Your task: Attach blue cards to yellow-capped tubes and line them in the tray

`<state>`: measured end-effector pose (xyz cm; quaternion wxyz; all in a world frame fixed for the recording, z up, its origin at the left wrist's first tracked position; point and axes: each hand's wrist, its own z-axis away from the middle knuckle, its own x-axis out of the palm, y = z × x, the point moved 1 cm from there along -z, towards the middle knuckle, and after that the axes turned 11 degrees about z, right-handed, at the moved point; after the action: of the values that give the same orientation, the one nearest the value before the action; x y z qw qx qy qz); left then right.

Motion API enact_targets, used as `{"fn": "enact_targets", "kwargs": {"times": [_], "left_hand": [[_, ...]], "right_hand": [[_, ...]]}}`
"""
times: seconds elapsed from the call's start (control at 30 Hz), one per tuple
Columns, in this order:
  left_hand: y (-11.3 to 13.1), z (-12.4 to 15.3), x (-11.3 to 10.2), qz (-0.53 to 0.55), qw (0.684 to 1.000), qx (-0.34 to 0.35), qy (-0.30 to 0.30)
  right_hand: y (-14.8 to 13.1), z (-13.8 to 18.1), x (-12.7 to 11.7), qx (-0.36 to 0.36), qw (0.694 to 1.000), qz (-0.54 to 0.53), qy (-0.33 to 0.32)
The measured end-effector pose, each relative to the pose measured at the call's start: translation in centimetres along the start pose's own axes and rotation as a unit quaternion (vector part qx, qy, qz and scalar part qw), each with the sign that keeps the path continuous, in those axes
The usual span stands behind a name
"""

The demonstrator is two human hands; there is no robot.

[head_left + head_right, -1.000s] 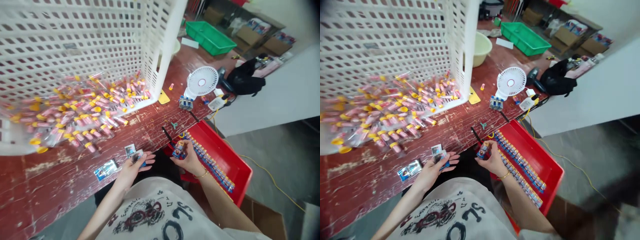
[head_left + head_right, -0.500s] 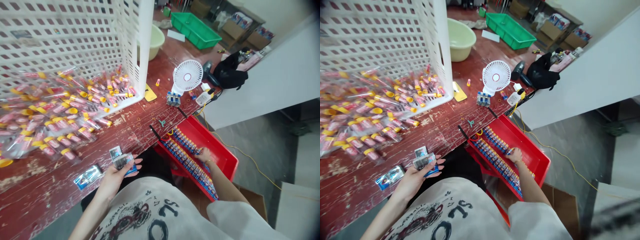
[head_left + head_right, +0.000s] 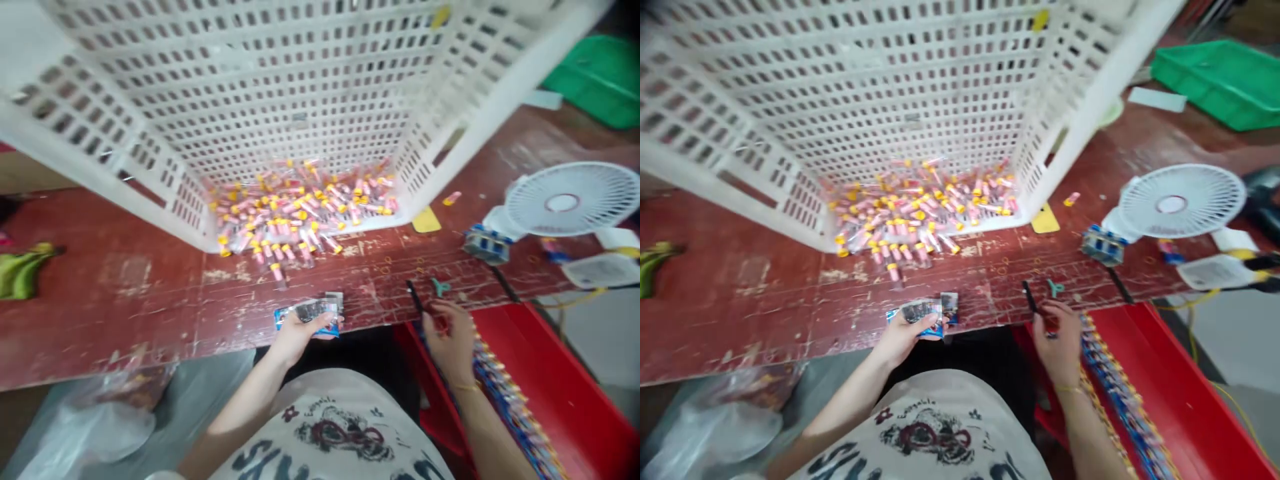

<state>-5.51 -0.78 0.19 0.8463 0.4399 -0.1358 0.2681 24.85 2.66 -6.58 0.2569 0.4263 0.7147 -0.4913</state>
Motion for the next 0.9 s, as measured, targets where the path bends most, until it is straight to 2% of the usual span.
{"fn": "enact_targets", "kwargs": {"times": [0.03, 0.1, 0.17, 0.23, 0.3, 0.37, 0.47, 0.5, 0.57, 0.63, 0.73, 0.8, 0.9], "left_hand": [[0.5, 0.3, -0.8, 0.01, 1.0, 0.013, 0.02], [1.4, 1.0, -2.6, 0.026, 0.998, 0.027, 0.054], [2.1, 1.9, -4.3, 0.042, 0.994, 0.046, 0.09], [2.6, 2.5, -5.9, 0.062, 0.987, 0.074, 0.128], [3.0, 2.9, -7.2, 0.083, 0.979, 0.102, 0.153], [3.2, 2.9, -8.1, 0.096, 0.976, 0.108, 0.162], [3.4, 2.6, -8.6, 0.091, 0.981, 0.089, 0.143], [3.4, 2.4, -8.5, 0.082, 0.985, 0.08, 0.125], [3.5, 1.9, -8.1, 0.058, 0.991, 0.072, 0.096], [3.5, 1.3, -7.4, 0.035, 0.993, 0.068, 0.091], [3.4, 0.6, -6.2, 0.005, 0.993, 0.079, 0.083], [3.3, 0.3, -5.5, -0.012, 0.993, 0.091, 0.068], [3.3, 0.1, -4.7, -0.029, 0.992, 0.102, 0.067]], "right_hand": [[-4.3, -1.6, 2.1, -0.06, 0.996, -0.06, -0.037], [-12.6, -4.1, 6.1, -0.165, 0.966, -0.148, -0.131], [-19.4, -5.5, 9.6, -0.218, 0.943, -0.164, -0.19], [-24.3, -6.0, 12.5, -0.234, 0.931, -0.155, -0.232], [-27.1, -5.8, 14.3, -0.223, 0.929, -0.14, -0.262], [-28.2, -5.5, 15.0, -0.203, 0.931, -0.122, -0.278], [-26.9, -5.4, 14.3, -0.15, 0.926, -0.145, -0.316], [-26.1, -5.5, 13.7, -0.118, 0.916, -0.185, -0.337], [-24.3, -5.9, 11.8, -0.039, 0.877, -0.3, -0.373], [-23.0, -6.4, 9.6, 0.015, 0.835, -0.403, -0.375], [-22.3, -6.9, 6.5, 0.005, 0.814, -0.465, -0.348], [-22.3, -7.2, 5.3, -0.031, 0.82, -0.468, -0.327], [-22.3, -7.8, 4.4, -0.084, 0.847, -0.435, -0.295]]}}
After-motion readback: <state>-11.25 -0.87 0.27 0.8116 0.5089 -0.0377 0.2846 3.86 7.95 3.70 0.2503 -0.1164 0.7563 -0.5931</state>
